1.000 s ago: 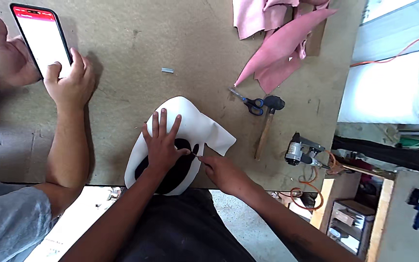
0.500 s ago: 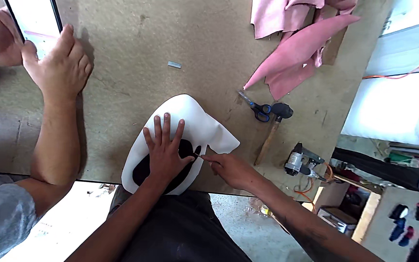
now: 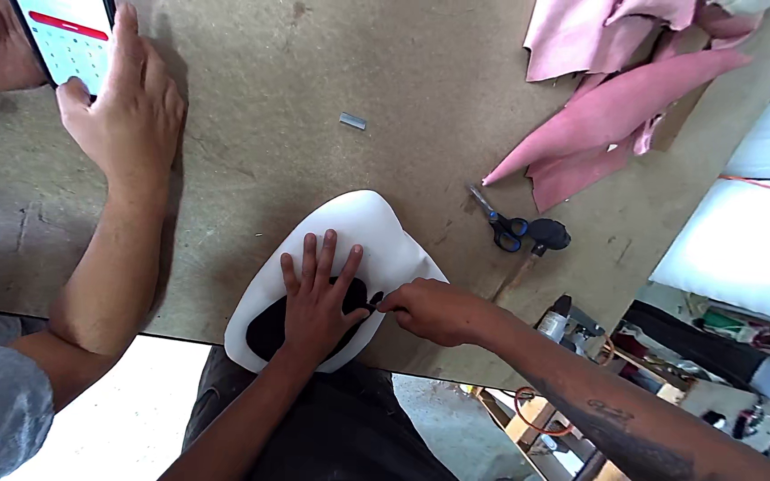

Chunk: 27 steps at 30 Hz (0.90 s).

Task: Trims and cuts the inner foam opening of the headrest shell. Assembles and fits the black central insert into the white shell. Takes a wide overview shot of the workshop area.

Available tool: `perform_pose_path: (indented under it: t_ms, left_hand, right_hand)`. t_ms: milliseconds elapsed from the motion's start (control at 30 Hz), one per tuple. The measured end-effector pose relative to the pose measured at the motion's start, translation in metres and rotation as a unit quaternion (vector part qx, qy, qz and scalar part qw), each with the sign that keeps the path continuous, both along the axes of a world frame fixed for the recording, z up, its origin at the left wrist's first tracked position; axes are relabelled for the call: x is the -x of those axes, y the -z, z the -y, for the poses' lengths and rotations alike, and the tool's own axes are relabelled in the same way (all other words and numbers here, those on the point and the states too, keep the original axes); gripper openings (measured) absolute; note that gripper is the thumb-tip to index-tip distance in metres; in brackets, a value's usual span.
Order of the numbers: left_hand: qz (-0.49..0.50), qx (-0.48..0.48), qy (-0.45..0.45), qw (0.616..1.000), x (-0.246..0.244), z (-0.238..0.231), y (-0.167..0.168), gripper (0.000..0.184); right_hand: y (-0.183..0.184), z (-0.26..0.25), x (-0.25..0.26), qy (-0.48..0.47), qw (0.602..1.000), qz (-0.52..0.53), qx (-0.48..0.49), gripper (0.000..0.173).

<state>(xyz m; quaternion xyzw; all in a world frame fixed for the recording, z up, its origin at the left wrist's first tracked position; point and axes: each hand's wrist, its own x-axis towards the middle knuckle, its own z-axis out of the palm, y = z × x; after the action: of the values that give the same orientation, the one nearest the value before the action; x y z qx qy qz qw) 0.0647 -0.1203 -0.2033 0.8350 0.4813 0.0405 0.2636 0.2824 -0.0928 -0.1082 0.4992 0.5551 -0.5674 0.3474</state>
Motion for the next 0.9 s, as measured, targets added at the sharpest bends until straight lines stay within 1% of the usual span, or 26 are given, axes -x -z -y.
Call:
perform_pose_path:
  t_ms: [133,333,500,567,600,633,667,700,733,767,800,833,867,900]
  left_hand:
    - [-0.004,0.010,0.000,1.000,0.001,0.003,0.005,0.118]
    - [-0.002,0.005,-0.002,1.000,0.000,0.003,0.007,0.118]
    - [0.006,-0.005,0.001,1.000,0.000,0.003,0.002,0.118]
    - [0.025,-0.009,0.002,1.000,0.002,-0.001,-0.002,0.117]
    - [0.048,-0.005,-0.009,0.999,0.007,-0.003,-0.005,0.112]
    - [0.074,0.003,-0.034,0.997,0.014,-0.008,-0.010,0.105]
    - [0.088,0.011,-0.068,0.994,0.025,-0.016,-0.015,0.100]
    - [0.095,0.021,-0.101,0.990,0.036,-0.026,-0.020,0.098]
    - [0.108,0.038,-0.131,0.985,0.046,-0.036,-0.023,0.095]
    - [0.127,0.057,-0.151,0.979,0.051,-0.042,-0.026,0.091]
    - [0.144,0.080,-0.163,0.973,0.051,-0.046,-0.030,0.088]
    - [0.153,0.101,-0.165,0.969,0.048,-0.049,-0.035,0.087]
    - [0.155,0.117,-0.165,0.967,0.046,-0.052,-0.040,0.088]
    - [0.155,0.129,-0.170,0.965,0.043,-0.057,-0.043,0.090]
  right_hand:
    - [0.004,-0.002,0.006,-0.002,1.000,0.012,0.015,0.030]
    - [-0.007,0.009,0.024,-0.002,0.999,0.052,0.004,0.035]
    - [-0.010,0.019,0.012,0.023,0.998,0.055,-0.022,0.034]
    - [-0.018,0.030,0.006,0.049,0.996,0.061,-0.038,0.031]
    - [-0.026,0.040,0.002,0.076,0.994,0.068,-0.050,0.029]
    - [-0.036,0.053,-0.001,0.122,0.988,0.077,-0.062,0.028]
    - [-0.044,0.069,-0.003,0.191,0.975,0.085,-0.074,0.030]
    - [-0.048,0.089,-0.004,0.277,0.953,0.088,-0.086,0.033]
    - [-0.047,0.111,-0.002,0.371,0.919,0.082,-0.101,0.034]
    - [-0.039,0.133,0.005,0.475,0.870,0.060,-0.120,0.035]
    - [-0.024,0.151,0.016,0.583,0.800,0.023,-0.141,0.035]
    - [-0.007,0.164,0.033,0.674,0.720,-0.014,-0.165,0.036]
    - [0.009,0.172,0.051,0.737,0.650,-0.034,-0.185,0.038]
    - [0.023,0.173,0.067,0.780,0.591,-0.036,-0.203,0.038]
